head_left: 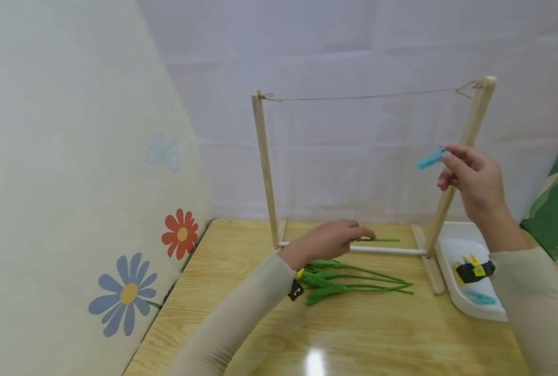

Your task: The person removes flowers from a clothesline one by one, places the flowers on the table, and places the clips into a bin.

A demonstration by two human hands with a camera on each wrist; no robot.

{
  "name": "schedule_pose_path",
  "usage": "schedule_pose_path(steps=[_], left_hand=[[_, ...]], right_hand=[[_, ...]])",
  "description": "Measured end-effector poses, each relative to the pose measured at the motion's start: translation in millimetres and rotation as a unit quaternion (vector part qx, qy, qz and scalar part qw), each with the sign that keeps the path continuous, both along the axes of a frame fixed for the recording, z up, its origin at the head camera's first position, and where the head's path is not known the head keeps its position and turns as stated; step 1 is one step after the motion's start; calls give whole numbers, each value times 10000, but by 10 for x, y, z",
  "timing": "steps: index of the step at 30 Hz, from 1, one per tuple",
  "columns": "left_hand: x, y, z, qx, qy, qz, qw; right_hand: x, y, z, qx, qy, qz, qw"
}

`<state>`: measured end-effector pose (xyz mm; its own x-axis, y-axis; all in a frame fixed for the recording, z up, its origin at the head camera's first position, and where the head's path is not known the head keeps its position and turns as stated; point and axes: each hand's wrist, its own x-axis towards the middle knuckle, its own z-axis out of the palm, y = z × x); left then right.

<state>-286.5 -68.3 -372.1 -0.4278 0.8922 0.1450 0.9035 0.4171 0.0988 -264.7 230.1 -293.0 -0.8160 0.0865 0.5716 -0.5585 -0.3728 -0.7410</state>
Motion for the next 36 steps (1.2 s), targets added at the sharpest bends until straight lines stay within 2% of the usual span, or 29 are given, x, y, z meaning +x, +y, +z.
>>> schedule_pose_path(steps=[7, 12, 21, 27, 33, 36], left_hand=[[37, 55, -119, -90, 36, 270, 9996], [61, 118, -165, -172, 160, 375, 9990], [86, 207, -302, -52, 380, 174, 9991], [118, 234, -405, -104, 253, 233, 9994], [161, 244, -489, -153, 432, 236, 9987], [185, 254, -519, -207, 463, 275, 9983]], right_hand=[[44, 94, -99, 419, 70, 7, 9991], [90, 182, -184, 476, 32, 104, 9988], [186, 348, -381, 330, -66, 216, 9992], [249, 462, -502, 346, -172, 206, 9990], [317, 562, -622, 326, -246, 299, 9987], [361, 614, -693, 391, -301, 210, 9986]])
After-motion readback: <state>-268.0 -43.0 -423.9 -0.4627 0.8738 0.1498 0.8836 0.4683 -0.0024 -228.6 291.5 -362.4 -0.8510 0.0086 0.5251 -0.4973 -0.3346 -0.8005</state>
